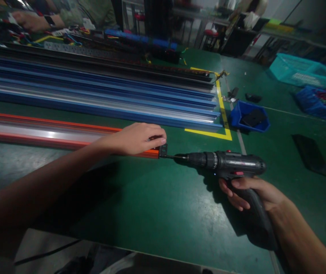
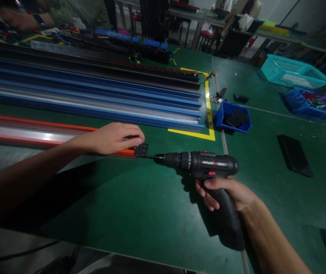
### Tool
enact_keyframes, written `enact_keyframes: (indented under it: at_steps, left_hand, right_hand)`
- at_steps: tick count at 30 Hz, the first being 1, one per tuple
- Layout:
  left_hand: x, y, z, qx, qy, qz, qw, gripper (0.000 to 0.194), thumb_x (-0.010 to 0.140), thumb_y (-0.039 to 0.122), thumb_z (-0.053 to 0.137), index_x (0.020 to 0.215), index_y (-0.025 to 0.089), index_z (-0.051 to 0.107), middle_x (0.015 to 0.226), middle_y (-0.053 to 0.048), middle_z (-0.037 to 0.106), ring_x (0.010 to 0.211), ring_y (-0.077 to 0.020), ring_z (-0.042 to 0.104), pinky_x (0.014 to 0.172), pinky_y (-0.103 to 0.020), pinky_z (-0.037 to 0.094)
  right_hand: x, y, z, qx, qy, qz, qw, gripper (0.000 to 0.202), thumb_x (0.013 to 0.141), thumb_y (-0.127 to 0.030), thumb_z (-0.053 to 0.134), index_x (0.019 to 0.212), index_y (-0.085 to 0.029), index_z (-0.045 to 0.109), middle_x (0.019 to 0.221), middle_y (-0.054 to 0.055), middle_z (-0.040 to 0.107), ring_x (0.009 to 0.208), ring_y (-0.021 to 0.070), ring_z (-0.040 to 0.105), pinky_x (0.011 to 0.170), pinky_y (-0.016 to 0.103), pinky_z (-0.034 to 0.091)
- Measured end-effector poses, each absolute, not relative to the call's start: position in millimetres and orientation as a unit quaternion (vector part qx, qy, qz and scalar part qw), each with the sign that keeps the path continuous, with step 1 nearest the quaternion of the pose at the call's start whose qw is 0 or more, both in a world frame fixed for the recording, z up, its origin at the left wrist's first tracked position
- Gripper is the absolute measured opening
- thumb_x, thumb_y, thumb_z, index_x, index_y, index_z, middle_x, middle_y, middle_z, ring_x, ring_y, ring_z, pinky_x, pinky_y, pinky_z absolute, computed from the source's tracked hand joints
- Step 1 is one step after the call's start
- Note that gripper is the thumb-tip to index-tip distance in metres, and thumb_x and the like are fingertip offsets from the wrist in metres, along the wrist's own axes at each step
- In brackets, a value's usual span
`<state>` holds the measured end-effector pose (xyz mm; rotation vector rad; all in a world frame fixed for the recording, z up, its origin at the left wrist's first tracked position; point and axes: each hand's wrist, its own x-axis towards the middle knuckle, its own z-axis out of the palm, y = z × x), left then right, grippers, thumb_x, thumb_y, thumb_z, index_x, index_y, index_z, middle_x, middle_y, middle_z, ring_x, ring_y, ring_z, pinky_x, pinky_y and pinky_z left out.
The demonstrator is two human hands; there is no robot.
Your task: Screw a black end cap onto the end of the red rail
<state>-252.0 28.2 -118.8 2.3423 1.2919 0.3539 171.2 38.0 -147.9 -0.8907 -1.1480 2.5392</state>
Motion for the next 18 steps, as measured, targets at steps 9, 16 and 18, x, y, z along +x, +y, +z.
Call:
enact_keyframes:
  at_steps: [9, 16, 18]
  left_hand:
    - [-252.0, 28.7, -118.7, 0.846, 0.469, 0.126, 0.219, 0.041, 0.113, 0.051, 0.042, 0.112, 0.023, 0.073, 0.114, -0.002, 0.074, 0.100, -0.0181, 0.068, 0.088, -0.030, 0.043]
    - [-250.7, 27.6, -116.4, 0.847, 0.470, 0.122, 0.216, 0.040, 0.113, 0.049, 0.043, 0.112, 0.023, 0.072, 0.113, -0.002, 0.074, 0.101, -0.0188, 0.068, 0.087, -0.030, 0.043]
    - [-250.9, 27.9, -116.8, 0.848, 0.467, 0.125, 0.217, 0.040, 0.113, 0.050, 0.042, 0.113, 0.023, 0.072, 0.113, -0.002, 0.074, 0.101, -0.0186, 0.068, 0.087, -0.030, 0.043]
  right_hand:
    - [166.4, 36.9, -141.1, -0.299, -0.370, 0.873, 0.105, 0.023, 0.092, -0.030, 0.083, 0.100, -0.009, 0.086, 0.074, 0.005, 0.074, 0.045, 0.0088, 0.063, 0.053, 0.022, 0.063]
    - [165.7, 37.2, -142.0, -0.290, -0.381, 0.870, 0.114, 0.022, 0.092, -0.029, 0.082, 0.101, -0.008, 0.086, 0.083, 0.009, 0.078, 0.045, 0.0083, 0.064, 0.053, 0.022, 0.064]
    - [166.2, 37.1, -142.3, -0.294, -0.381, 0.869, 0.114, 0.022, 0.093, -0.029, 0.082, 0.101, -0.009, 0.086, 0.084, 0.009, 0.078, 0.045, 0.0085, 0.064, 0.053, 0.022, 0.064]
